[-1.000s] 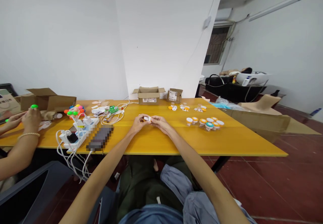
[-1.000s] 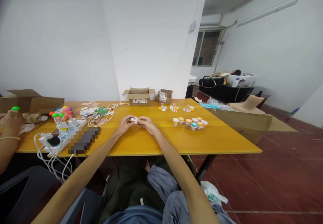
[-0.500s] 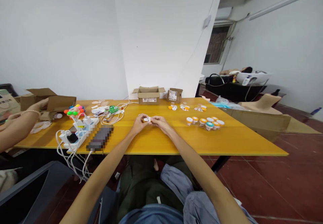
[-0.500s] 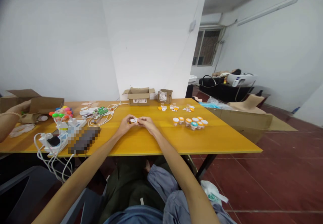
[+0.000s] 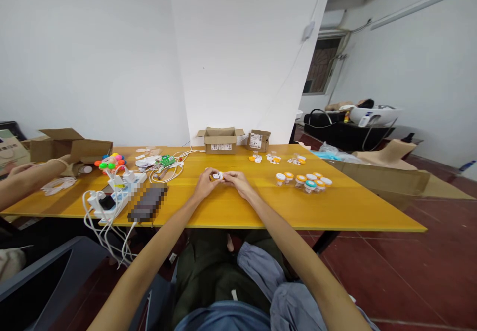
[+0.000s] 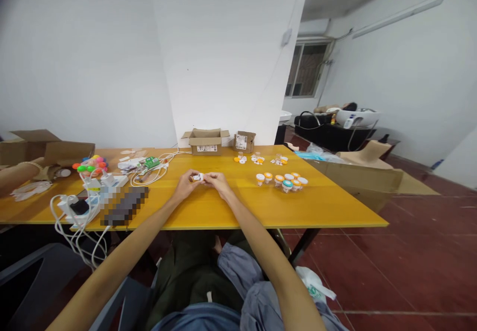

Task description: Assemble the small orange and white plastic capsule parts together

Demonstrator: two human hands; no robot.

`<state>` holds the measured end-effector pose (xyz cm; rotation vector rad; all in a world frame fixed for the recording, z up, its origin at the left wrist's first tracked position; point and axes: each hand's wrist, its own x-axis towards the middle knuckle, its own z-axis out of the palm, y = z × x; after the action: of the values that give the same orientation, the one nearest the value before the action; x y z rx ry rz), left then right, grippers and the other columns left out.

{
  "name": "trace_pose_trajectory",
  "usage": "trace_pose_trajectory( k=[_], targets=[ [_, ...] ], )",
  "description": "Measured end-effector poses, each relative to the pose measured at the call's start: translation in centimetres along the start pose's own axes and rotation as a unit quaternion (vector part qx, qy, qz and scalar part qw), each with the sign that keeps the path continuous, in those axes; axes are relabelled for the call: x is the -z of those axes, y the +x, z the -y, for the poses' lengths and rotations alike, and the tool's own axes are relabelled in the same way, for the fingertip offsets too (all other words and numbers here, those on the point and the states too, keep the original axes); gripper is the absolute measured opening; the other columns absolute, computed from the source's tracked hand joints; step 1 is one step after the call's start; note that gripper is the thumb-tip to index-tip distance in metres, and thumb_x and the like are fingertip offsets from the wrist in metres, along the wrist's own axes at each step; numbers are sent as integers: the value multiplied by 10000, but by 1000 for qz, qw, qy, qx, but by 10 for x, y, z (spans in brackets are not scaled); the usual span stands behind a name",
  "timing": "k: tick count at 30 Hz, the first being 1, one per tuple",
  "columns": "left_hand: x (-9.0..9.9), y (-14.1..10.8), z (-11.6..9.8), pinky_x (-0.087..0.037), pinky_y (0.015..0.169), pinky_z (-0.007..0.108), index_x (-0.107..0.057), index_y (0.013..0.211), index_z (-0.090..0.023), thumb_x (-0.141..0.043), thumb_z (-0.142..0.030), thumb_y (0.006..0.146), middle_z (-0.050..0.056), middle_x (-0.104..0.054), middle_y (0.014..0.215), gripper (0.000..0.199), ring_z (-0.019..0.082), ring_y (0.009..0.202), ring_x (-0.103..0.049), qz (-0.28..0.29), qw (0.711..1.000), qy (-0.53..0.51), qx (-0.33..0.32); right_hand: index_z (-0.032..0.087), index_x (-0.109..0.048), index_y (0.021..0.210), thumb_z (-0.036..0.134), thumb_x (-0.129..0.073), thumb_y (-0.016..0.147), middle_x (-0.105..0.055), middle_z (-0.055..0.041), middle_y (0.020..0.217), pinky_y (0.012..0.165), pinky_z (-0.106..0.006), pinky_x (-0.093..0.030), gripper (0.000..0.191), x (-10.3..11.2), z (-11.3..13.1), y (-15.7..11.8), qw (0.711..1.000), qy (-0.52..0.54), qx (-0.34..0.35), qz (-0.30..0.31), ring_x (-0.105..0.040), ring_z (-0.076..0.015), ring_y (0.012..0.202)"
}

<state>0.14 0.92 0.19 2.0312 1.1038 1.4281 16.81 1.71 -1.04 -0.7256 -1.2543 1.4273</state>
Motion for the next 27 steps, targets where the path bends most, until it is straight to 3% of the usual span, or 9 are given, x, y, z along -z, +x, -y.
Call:
trace_pose_trajectory(
  k=[13,27],
  targets=[
    [0,-1,-1,-448,715,308,-659,798,-223,-804,-319,665,6,-662,784,219,192,775,-588,-10,1000,1,0,205,-725,667,483,-887,492,-738,-43,755,829,-365,-540,367,-4,-2,4,999,-9,21,-31,-668,-190,734],
    [2,-1,0,-445,715,308,-658,775,-230,-808,-348,665,12,-646,765,220,206,785,-573,6,1000,-1,-14,203,-718,679,488,-871,522,-729,-37,708,730,-332,-534,360,0,-3,4,999,-38,11,-15,-664,-190,703]
  ],
)
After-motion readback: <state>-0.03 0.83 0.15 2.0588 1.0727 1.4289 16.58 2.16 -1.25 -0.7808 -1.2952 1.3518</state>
